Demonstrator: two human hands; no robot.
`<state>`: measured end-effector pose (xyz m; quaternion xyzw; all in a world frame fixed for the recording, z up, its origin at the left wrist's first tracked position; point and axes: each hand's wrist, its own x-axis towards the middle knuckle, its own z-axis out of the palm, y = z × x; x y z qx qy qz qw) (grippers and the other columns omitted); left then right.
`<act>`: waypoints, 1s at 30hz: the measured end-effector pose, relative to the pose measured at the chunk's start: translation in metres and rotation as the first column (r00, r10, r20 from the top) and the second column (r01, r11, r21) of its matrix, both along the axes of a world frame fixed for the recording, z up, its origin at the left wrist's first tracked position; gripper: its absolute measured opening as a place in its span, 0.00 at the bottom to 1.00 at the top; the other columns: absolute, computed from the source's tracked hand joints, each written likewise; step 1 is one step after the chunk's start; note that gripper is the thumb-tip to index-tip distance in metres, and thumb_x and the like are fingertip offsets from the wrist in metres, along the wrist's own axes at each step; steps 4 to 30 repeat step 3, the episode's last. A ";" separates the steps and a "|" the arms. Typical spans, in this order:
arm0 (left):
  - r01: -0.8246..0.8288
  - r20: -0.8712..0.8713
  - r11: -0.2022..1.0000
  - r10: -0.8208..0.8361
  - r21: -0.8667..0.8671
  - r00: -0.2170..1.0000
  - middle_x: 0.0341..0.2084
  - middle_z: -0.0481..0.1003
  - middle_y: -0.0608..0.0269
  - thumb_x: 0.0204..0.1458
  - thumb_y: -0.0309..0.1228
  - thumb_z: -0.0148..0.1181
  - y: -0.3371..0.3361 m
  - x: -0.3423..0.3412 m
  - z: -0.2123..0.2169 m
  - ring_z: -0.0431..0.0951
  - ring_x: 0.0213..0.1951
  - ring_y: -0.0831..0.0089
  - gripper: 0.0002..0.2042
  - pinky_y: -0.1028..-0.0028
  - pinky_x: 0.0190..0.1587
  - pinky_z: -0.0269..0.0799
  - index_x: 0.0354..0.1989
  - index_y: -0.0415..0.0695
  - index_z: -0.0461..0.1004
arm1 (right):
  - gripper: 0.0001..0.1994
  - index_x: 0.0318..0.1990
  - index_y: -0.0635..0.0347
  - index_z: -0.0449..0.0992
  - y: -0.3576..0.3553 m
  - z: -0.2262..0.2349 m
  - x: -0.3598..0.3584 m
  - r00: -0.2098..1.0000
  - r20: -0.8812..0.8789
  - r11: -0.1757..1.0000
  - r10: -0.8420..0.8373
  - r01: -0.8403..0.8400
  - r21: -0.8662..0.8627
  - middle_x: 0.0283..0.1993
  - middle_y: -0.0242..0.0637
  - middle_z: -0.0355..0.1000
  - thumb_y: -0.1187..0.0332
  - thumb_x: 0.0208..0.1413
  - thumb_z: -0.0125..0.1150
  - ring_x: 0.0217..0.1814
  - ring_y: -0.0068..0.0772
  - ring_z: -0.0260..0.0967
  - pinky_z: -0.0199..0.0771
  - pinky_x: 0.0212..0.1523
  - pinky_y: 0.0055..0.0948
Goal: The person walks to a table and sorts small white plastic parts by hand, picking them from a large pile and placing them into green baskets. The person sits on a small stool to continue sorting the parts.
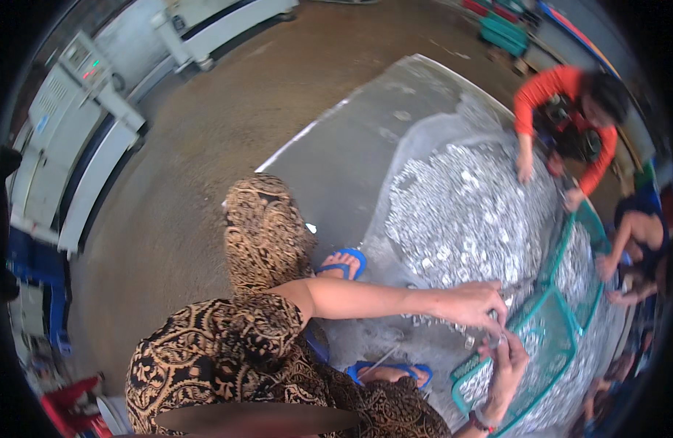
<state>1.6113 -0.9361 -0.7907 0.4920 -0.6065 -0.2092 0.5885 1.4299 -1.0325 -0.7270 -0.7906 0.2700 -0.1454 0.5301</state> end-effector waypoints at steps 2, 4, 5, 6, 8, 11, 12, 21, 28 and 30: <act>0.037 -0.015 0.996 -0.038 -0.080 0.999 0.29 0.64 0.56 0.46 0.49 0.60 0.021 0.013 0.010 0.68 0.36 0.60 0.17 0.66 0.39 0.62 0.40 0.53 0.78 | 0.16 0.46 0.74 0.70 0.006 0.019 0.010 0.999 -0.024 0.991 -0.027 0.024 -0.131 0.32 0.46 0.73 0.68 0.57 0.54 0.25 0.29 0.72 0.72 0.25 0.23; 0.018 -0.115 0.998 -0.025 -0.062 0.993 0.31 0.64 0.58 0.49 0.52 0.58 0.037 0.035 0.004 0.68 0.41 0.62 0.27 0.63 0.42 0.63 0.55 0.54 0.66 | 0.17 0.47 0.74 0.70 0.009 0.019 0.034 0.999 -0.006 0.987 -0.042 0.041 -0.154 0.32 0.47 0.74 0.66 0.57 0.54 0.25 0.31 0.72 0.73 0.25 0.25; 0.018 -0.115 0.998 -0.025 -0.062 0.993 0.31 0.64 0.58 0.49 0.52 0.58 0.037 0.035 0.004 0.68 0.41 0.62 0.27 0.63 0.42 0.63 0.55 0.54 0.66 | 0.17 0.47 0.74 0.70 0.009 0.019 0.034 0.999 -0.006 0.987 -0.042 0.041 -0.154 0.32 0.47 0.74 0.66 0.57 0.54 0.25 0.31 0.72 0.73 0.25 0.25; 0.018 -0.115 0.998 -0.025 -0.062 0.993 0.31 0.64 0.58 0.49 0.52 0.58 0.037 0.035 0.004 0.68 0.41 0.62 0.27 0.63 0.42 0.63 0.55 0.54 0.66 | 0.17 0.47 0.74 0.70 0.009 0.019 0.034 0.999 -0.006 0.987 -0.042 0.041 -0.154 0.32 0.47 0.74 0.66 0.57 0.54 0.25 0.31 0.72 0.73 0.25 0.25; 0.018 -0.115 0.998 -0.025 -0.062 0.993 0.31 0.64 0.58 0.49 0.52 0.58 0.037 0.035 0.004 0.68 0.41 0.62 0.27 0.63 0.42 0.63 0.55 0.54 0.66 | 0.17 0.47 0.74 0.70 0.009 0.019 0.034 0.999 -0.006 0.987 -0.042 0.041 -0.154 0.32 0.47 0.74 0.66 0.57 0.54 0.25 0.31 0.72 0.73 0.25 0.25; 0.018 -0.115 0.998 -0.025 -0.062 0.993 0.31 0.64 0.58 0.49 0.52 0.58 0.037 0.035 0.004 0.68 0.41 0.62 0.27 0.63 0.42 0.63 0.55 0.54 0.66 | 0.17 0.47 0.74 0.70 0.009 0.019 0.034 0.999 -0.006 0.987 -0.042 0.041 -0.154 0.32 0.47 0.74 0.66 0.57 0.54 0.25 0.31 0.72 0.73 0.25 0.25; 0.018 -0.115 0.998 -0.025 -0.062 0.993 0.31 0.64 0.58 0.49 0.52 0.58 0.037 0.035 0.004 0.68 0.41 0.62 0.27 0.63 0.42 0.63 0.55 0.54 0.66 | 0.17 0.47 0.74 0.70 0.009 0.019 0.034 0.999 -0.006 0.987 -0.042 0.041 -0.154 0.32 0.47 0.74 0.66 0.57 0.54 0.25 0.31 0.72 0.73 0.25 0.25; 0.018 -0.115 0.998 -0.025 -0.062 0.993 0.31 0.64 0.58 0.49 0.52 0.58 0.037 0.035 0.004 0.68 0.41 0.62 0.27 0.63 0.42 0.63 0.55 0.54 0.66 | 0.17 0.47 0.74 0.70 0.009 0.019 0.034 0.999 -0.006 0.987 -0.042 0.041 -0.154 0.32 0.47 0.74 0.66 0.57 0.54 0.25 0.31 0.72 0.73 0.25 0.25; 0.018 -0.115 0.998 -0.025 -0.062 0.993 0.31 0.64 0.58 0.49 0.52 0.58 0.037 0.035 0.004 0.68 0.41 0.62 0.27 0.63 0.42 0.63 0.55 0.54 0.66 | 0.17 0.47 0.74 0.70 0.009 0.019 0.034 0.999 -0.006 0.987 -0.042 0.041 -0.154 0.32 0.47 0.74 0.66 0.57 0.54 0.25 0.31 0.72 0.73 0.25 0.25; 0.018 -0.115 0.998 -0.025 -0.062 0.993 0.31 0.64 0.58 0.49 0.52 0.58 0.037 0.035 0.004 0.68 0.41 0.62 0.27 0.63 0.42 0.63 0.55 0.54 0.66 | 0.17 0.47 0.74 0.70 0.009 0.019 0.034 0.999 -0.006 0.987 -0.042 0.041 -0.154 0.32 0.47 0.74 0.66 0.57 0.54 0.25 0.31 0.72 0.73 0.25 0.25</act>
